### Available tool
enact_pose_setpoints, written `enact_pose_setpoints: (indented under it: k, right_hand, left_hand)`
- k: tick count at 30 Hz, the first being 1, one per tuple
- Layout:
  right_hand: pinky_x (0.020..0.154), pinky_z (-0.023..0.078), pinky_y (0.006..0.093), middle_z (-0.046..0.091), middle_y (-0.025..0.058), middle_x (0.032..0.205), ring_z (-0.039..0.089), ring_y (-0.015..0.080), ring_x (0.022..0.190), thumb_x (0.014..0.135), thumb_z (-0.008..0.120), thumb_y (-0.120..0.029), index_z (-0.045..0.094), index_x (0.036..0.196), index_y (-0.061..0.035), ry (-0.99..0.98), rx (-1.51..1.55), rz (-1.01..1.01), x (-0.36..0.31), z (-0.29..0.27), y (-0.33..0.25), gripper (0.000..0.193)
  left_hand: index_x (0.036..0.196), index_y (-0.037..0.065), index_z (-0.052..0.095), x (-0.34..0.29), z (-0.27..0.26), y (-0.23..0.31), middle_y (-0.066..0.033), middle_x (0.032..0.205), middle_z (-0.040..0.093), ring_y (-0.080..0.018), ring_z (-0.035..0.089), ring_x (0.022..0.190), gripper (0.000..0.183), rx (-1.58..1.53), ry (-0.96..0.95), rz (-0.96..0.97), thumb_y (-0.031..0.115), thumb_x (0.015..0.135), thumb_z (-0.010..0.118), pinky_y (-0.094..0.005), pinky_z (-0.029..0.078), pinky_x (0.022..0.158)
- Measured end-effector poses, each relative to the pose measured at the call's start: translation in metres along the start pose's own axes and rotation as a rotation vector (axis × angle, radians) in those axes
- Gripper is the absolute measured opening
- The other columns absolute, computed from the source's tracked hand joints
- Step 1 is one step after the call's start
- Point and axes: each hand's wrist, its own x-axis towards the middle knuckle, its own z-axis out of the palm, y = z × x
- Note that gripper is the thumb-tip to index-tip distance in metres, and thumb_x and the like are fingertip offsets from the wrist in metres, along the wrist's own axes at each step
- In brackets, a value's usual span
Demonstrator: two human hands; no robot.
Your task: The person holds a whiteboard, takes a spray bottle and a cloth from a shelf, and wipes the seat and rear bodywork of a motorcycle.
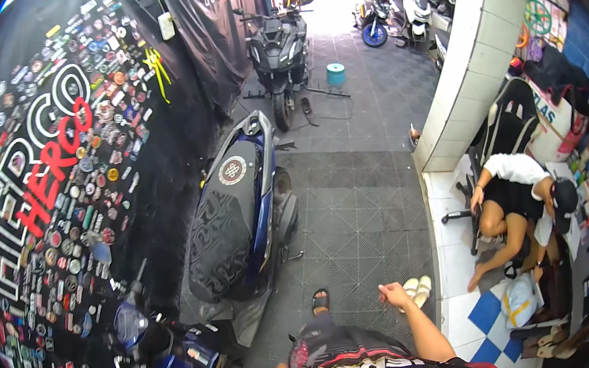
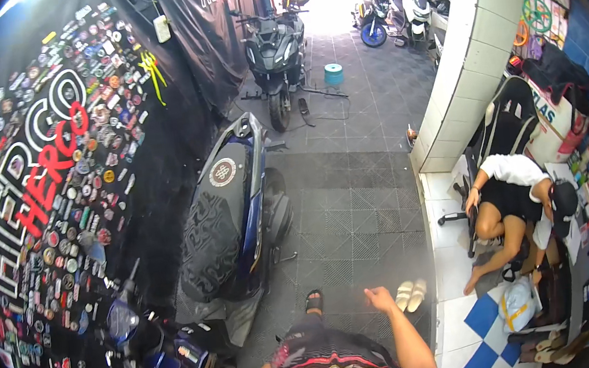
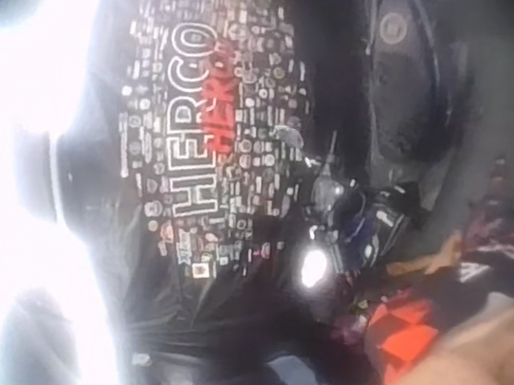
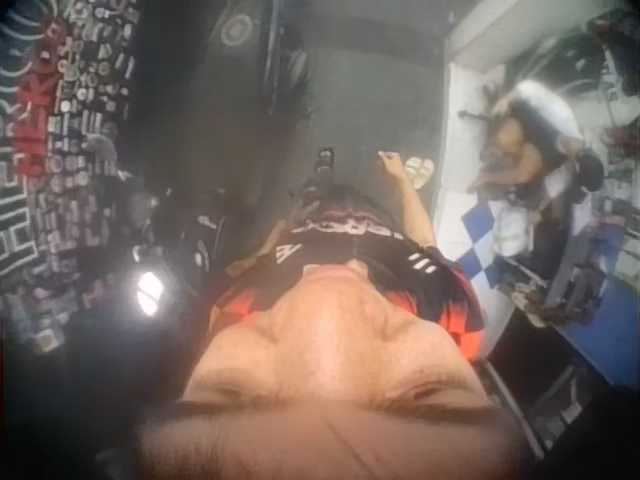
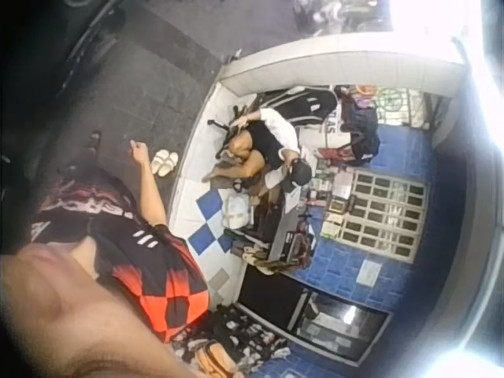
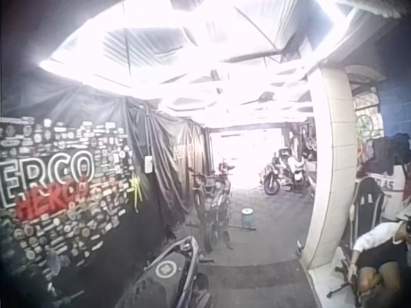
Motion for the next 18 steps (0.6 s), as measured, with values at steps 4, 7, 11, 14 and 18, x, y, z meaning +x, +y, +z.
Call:
enact_pose_setpoints:
  k: [4, 7, 11, 14, 18]
  right_hand:
    - [0.054, 0.049, 0.0343, 0.067, 0.0092, 0.065, 0.063, 0.0177, 0.057, 0.103, 0.056, -0.039, 0.066, 0.070, -0.0007, 0.047, -0.003, 0.181, 0.042, -0.043, 0.018, 0.052]
    - [0.055, 0.050, 0.0355, 0.068, 0.0100, 0.068, 0.062, 0.0190, 0.057, 0.101, 0.059, -0.038, 0.069, 0.079, 0.0002, 0.122, 0.093, 0.479, 0.040, -0.063, 0.003, 0.045]
    - [0.060, 0.053, 0.0418, 0.068, 0.0146, 0.067, 0.067, 0.0241, 0.064, 0.102, 0.053, -0.038, 0.070, 0.076, 0.0020, 0.154, 0.297, 0.699, 0.106, -0.079, 0.060, 0.050]
    - [0.062, 0.053, 0.0438, 0.069, 0.0159, 0.071, 0.067, 0.0266, 0.066, 0.101, 0.052, -0.038, 0.071, 0.079, 0.0018, 0.094, 0.379, 0.774, 0.217, -0.102, 0.042, 0.049]
    - [0.065, 0.052, 0.0465, 0.070, 0.0176, 0.075, 0.068, 0.0299, 0.069, 0.100, 0.051, -0.038, 0.073, 0.083, 0.0016, 0.068, 0.297, 0.634, 0.411, -0.172, 0.008, 0.048]
  left_hand:
    - [0.098, 0.000, 0.076, 0.113, -0.133, 0.153, -0.0279, 0.109, 0.069, -0.0385, 0.069, 0.106, 0.045, 0.309, 0.170, 0.378, 0.042, 0.086, 0.064, -0.0459, 0.054, 0.088]
    - [0.098, 0.004, 0.076, 0.142, -0.243, 0.299, -0.0248, 0.101, 0.072, -0.0400, 0.069, 0.103, 0.042, 0.303, 0.149, 0.318, 0.044, 0.090, 0.064, -0.0483, 0.054, 0.089]
    - [0.093, -0.001, 0.072, 0.198, -0.366, 0.490, -0.0088, 0.078, 0.074, -0.0158, 0.070, 0.069, 0.037, -0.095, 0.218, 0.360, 0.036, 0.096, 0.066, -0.0326, 0.055, 0.067]
    - [0.097, -0.002, 0.072, 0.252, -0.416, 0.593, -0.0094, 0.082, 0.074, -0.0158, 0.069, 0.067, 0.039, -0.172, 0.252, 0.416, 0.037, 0.096, 0.067, -0.0327, 0.055, 0.066]
    - [0.100, 0.000, 0.072, 0.309, -0.419, 0.637, -0.0121, 0.087, 0.075, -0.0157, 0.070, 0.066, 0.040, -0.347, 0.076, 0.185, 0.040, 0.098, 0.065, -0.0339, 0.055, 0.062]
